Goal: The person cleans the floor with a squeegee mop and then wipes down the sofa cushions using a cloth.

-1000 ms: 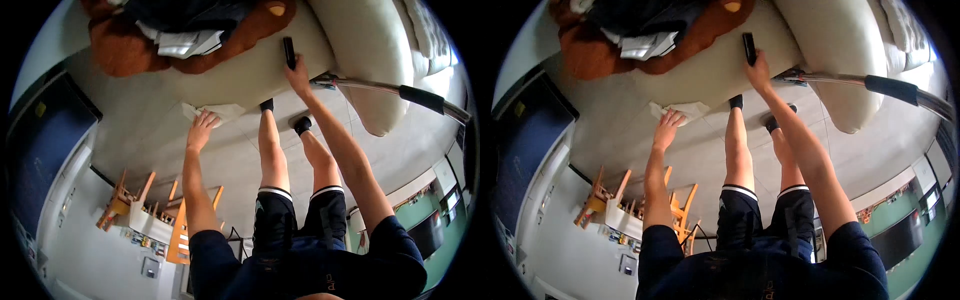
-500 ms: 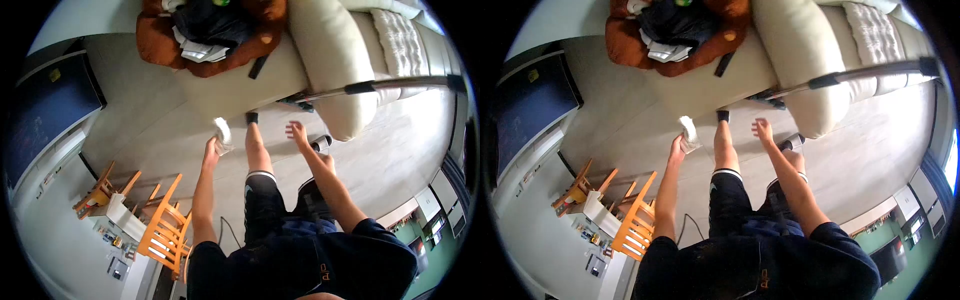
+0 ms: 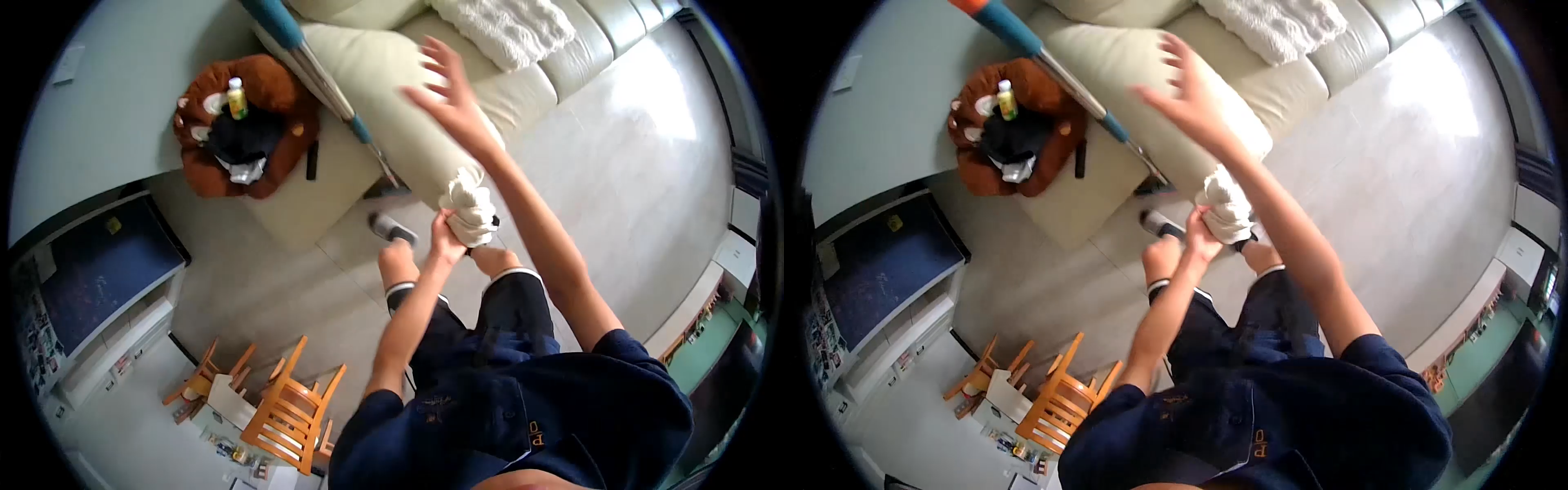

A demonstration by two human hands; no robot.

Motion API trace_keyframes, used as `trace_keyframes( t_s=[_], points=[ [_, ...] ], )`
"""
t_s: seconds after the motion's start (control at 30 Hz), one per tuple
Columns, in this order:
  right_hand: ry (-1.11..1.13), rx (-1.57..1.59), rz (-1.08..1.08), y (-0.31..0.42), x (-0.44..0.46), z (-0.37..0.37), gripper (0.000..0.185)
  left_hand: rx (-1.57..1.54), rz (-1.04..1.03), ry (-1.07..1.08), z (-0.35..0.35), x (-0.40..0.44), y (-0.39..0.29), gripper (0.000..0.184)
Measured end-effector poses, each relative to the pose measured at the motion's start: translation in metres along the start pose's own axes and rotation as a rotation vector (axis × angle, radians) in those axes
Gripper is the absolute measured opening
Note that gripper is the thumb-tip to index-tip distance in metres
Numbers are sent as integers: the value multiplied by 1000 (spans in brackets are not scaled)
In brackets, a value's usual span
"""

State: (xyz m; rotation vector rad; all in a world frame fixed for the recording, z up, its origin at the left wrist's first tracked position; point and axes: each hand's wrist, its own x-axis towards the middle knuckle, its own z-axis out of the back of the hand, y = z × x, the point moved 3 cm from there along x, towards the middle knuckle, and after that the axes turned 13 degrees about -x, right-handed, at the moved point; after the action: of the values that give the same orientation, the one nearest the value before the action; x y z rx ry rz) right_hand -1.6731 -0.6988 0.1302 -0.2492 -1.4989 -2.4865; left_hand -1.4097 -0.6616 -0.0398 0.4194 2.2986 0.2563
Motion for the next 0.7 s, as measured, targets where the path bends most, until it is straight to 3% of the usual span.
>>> trace_keyframes(
  t_s=[0.03, 0.1, 0.17, 0.2, 0.23, 0.27, 0.3, 0.33, 0.37, 0.43, 0.5, 0.57, 0.6, 0.67, 0.7],
  points=[
    [-81, -62, 48, 5, 6, 9, 96, -160, 135, 316, 10, 6, 16, 45],
    [197, 353, -9, 49, 34, -45, 89, -63, -44, 236, -16, 24, 8, 51],
    [119, 378, -44, 72, 27, -50, 47, 25, -160, 123, -43, 30, 2, 60],
    [3, 261, 96, 91, 6, -80, 31, 1, -152, -14, -95, 26, -17, 63],
    [87, 330, 5, 89, 7, -81, 28, 20, -196, -37, -108, 27, -15, 66],
    [173, 352, -18, 106, -13, -80, 25, 49, -476, 61, -109, 45, -36, 61],
    [168, 352, 158, 112, -27, -94, 27, 79, -523, 147, -115, 85, -75, 57],
    [191, 366, 150, 115, -28, -89, 29, 116, -560, 243, -133, 97, -103, 53],
    [254, 359, 184, 121, -33, -83, 30, 366, -792, 195, -166, 106, -138, 49],
    [352, 339, 224, 127, -38, -70, 33, 637, -1010, 134, -226, 130, -205, 45],
    [377, 296, 209, 109, -22, -59, 35, 1251, -1279, 37, -264, 177, -251, 48],
    [629, 224, 192, 137, -31, -46, 34, 1874, -1530, -47, -302, 176, -271, 51],
    [644, 208, 201, 115, -12, -38, 34, 2176, -1645, -112, -307, 215, -280, 52],
    [871, 416, 227, 122, -6, -25, 32, 2341, -1265, -275, -291, 239, -295, 56],
    [937, 410, 277, 113, 1, -20, 35, 2537, -1210, -447, -269, 253, -292, 57]
  ],
)
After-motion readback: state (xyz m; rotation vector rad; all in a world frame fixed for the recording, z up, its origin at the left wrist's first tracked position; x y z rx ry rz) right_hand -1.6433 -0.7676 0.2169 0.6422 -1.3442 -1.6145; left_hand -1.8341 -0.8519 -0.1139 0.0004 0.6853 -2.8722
